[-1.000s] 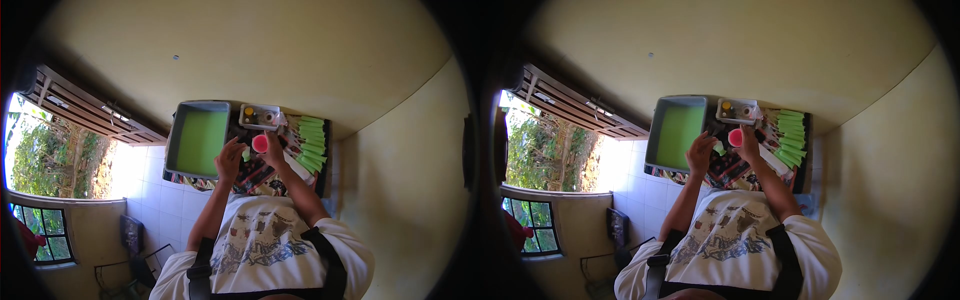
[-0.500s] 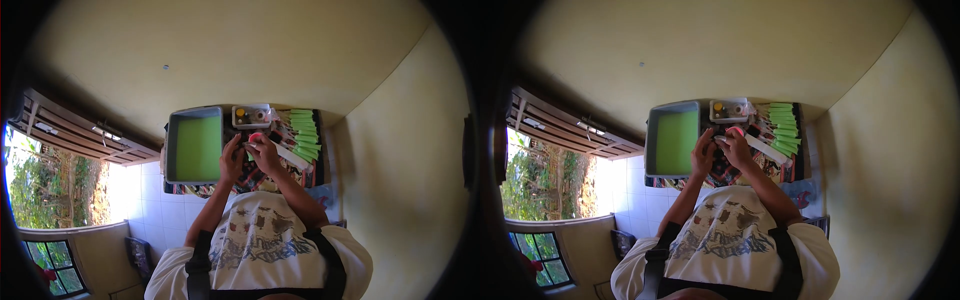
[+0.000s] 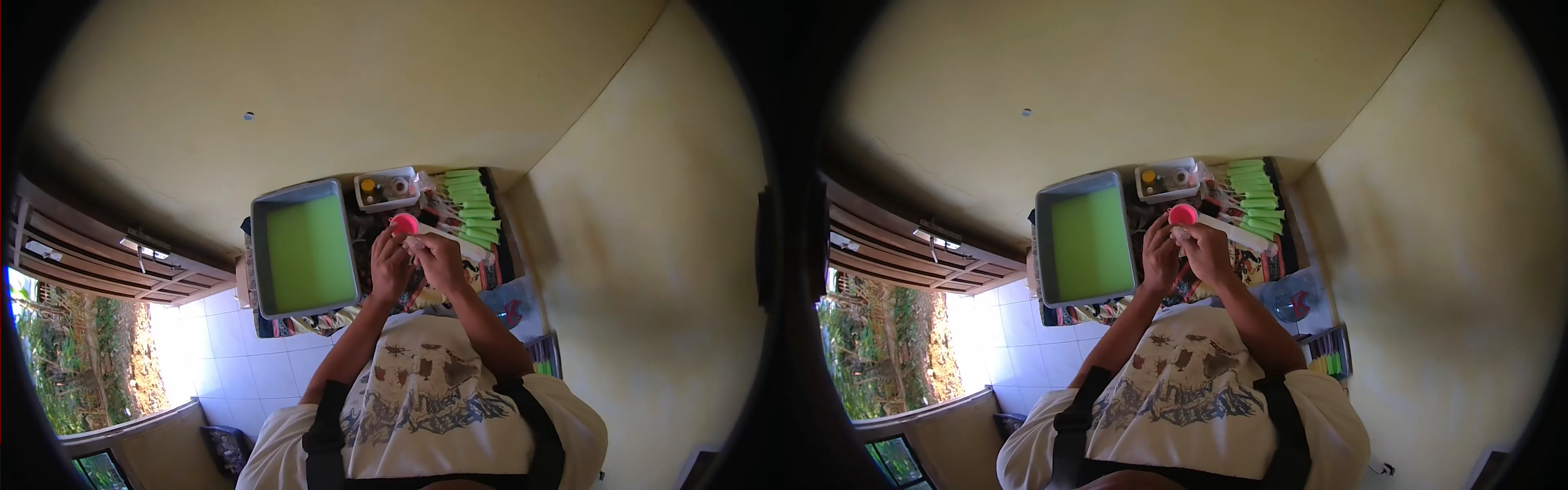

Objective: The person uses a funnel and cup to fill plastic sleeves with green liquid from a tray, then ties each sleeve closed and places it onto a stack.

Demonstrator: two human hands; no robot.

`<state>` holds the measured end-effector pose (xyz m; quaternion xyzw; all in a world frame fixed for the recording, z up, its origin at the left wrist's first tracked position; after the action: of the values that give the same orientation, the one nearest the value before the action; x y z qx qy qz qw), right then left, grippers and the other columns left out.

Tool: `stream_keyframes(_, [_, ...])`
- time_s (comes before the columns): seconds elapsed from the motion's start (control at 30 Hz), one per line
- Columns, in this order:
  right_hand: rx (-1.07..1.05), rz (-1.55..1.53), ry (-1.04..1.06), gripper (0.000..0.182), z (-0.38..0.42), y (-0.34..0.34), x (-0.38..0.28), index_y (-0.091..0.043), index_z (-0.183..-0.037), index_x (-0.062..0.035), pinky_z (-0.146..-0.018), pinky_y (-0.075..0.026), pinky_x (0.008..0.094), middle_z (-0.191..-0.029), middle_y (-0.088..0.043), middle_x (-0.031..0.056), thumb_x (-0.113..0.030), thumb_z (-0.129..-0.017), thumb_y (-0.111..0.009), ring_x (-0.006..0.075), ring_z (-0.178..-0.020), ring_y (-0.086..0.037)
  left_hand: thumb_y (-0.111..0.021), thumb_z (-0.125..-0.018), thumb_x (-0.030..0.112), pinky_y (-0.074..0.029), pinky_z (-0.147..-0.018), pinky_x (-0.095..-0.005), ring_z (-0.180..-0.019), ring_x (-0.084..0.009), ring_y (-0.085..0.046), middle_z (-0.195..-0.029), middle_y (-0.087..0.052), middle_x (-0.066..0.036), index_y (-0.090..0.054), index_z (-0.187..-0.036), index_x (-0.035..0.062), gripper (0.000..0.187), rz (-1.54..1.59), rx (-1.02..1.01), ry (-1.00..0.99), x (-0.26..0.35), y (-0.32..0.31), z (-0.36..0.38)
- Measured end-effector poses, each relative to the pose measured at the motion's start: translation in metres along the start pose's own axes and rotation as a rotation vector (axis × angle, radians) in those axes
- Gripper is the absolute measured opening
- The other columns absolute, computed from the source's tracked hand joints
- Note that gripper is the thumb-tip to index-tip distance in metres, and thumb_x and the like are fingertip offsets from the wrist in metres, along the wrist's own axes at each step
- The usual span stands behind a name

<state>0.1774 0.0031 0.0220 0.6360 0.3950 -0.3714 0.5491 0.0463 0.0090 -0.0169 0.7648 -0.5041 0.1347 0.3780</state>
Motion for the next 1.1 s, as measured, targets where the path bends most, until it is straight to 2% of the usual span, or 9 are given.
stream_keyframes(0.23, [0.250,-0.216,0.053,0.015,0.032,0.008,-0.015,-0.076,-0.105,0.0037,-0.062,-0.053,0.0253,-0.084,-0.074,0.0059,-0.007,-0.108,-0.067,0.0092,-0.067,-0.066,-0.079,-0.084,0.009,-0.045,-0.118,-0.0575,-0.132,-0.0341,-0.065,-0.122,-0.078,-0.005,-0.078,-0.108,0.0073,0.024,-0.074,-0.048,-0.084,0.003,-0.002,0.016])
stream_keyframes(0.6, [0.113,-0.155,0.124,0.017,0.005,0.036,-0.008,-0.079,-0.116,0.0000,-0.065,-0.056,0.0292,-0.092,-0.077,0.0109,-0.008,-0.107,-0.068,0.0147,-0.073,-0.072,-0.080,-0.088,0.009,-0.051,-0.112,-0.0504,-0.131,-0.0351,-0.064,-0.119,-0.077,-0.009,-0.079,-0.118,0.0074,0.030,-0.042,-0.003,0.078,0.029,0.008,-0.018])
stream_keyframes(0.7, [0.063,-0.092,0.121,0.019,0.004,0.044,0.000,-0.080,-0.117,-0.0016,-0.071,-0.058,0.0342,-0.095,-0.078,0.0135,-0.010,-0.105,-0.069,0.0219,-0.080,-0.075,-0.077,-0.096,0.010,-0.056,-0.100,-0.0432,-0.117,-0.0294,-0.070,-0.113,-0.077,-0.009,-0.077,-0.123,0.0059,0.028,0.111,-0.186,0.451,0.006,-0.007,0.010])
stream_keyframes(0.73, [0.054,-0.071,0.158,0.019,0.004,0.046,0.001,-0.081,-0.116,-0.0018,-0.072,-0.059,0.0354,-0.096,-0.078,0.0140,-0.011,-0.104,-0.069,0.0238,-0.081,-0.076,-0.067,-0.107,0.014,-0.058,-0.089,-0.0369,-0.104,-0.0203,-0.071,-0.105,-0.075,-0.005,-0.073,-0.126,0.0054,0.021,0.550,-0.268,0.829,-0.004,-0.029,0.030])
stream_keyframes(0.83, [-0.044,-0.075,0.225,0.018,0.013,0.051,-0.005,-0.082,-0.114,-0.0026,-0.075,-0.060,0.0383,-0.096,-0.078,0.0148,-0.013,-0.104,-0.070,0.0285,-0.085,-0.077,-0.056,-0.114,0.019,-0.057,-0.085,-0.0331,-0.099,-0.0150,-0.069,-0.103,-0.071,-0.003,-0.069,-0.124,0.0062,0.021,1.501,-0.296,1.361,-0.001,-0.080,0.061])
stream_keyframes(0.9, [-0.113,-0.047,0.254,0.018,0.022,0.060,-0.013,-0.082,-0.112,-0.0029,-0.076,-0.060,0.0388,-0.096,-0.078,0.0145,-0.014,-0.103,-0.071,0.0299,-0.087,-0.077,-0.048,-0.119,0.029,-0.057,-0.088,-0.0392,-0.100,-0.0207,-0.069,-0.106,-0.071,-0.006,-0.068,-0.119,0.0093,0.028,1.228,-0.451,1.141,0.008,-0.078,0.050])
stream_keyframes(0.97, [-0.174,0.028,0.274,0.018,0.036,0.068,-0.016,-0.083,-0.111,-0.0030,-0.076,-0.060,0.0383,-0.096,-0.078,0.0136,-0.015,-0.103,-0.071,0.0296,-0.087,-0.077,-0.047,-0.119,0.032,-0.057,-0.091,-0.0436,-0.101,-0.0237,-0.068,-0.110,-0.071,-0.008,-0.068,-0.119,0.0106,0.030,1.808,-0.251,1.612,0.013,-0.102,0.057])
stream_keyframes(1.0, [-0.193,-0.005,0.266,0.017,0.041,0.071,-0.012,-0.083,-0.112,-0.0039,-0.075,-0.060,0.0370,-0.096,-0.077,0.0116,-0.013,-0.102,-0.073,0.0273,-0.086,-0.077,-0.047,-0.119,0.034,-0.055,-0.096,-0.0489,-0.104,-0.0274,-0.068,-0.112,-0.072,-0.009,-0.068,-0.119,0.0116,0.030,1.806,-0.213,1.706,0.007,-0.106,0.064])
stream_keyframes(1.1, [-0.239,0.012,0.312,0.015,0.051,0.084,-0.002,-0.083,-0.112,-0.0048,-0.075,-0.061,0.0360,-0.096,-0.077,0.0102,-0.009,-0.099,-0.076,0.0250,-0.085,-0.077,-0.045,-0.120,0.033,-0.053,-0.098,-0.0501,-0.104,-0.0280,-0.067,-0.113,-0.072,-0.008,-0.068,-0.120,0.0122,0.032,1.921,-0.222,1.705,0.007,-0.110,0.071])
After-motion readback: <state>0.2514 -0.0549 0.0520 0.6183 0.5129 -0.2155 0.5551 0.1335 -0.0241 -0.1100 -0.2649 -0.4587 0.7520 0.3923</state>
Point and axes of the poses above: each hand's wrist, its own z-axis away from the middle knuckle, its own y-axis out of the back of the hand, x = y × z, the point moved 8 cm from there along -z, towards the middle knuckle
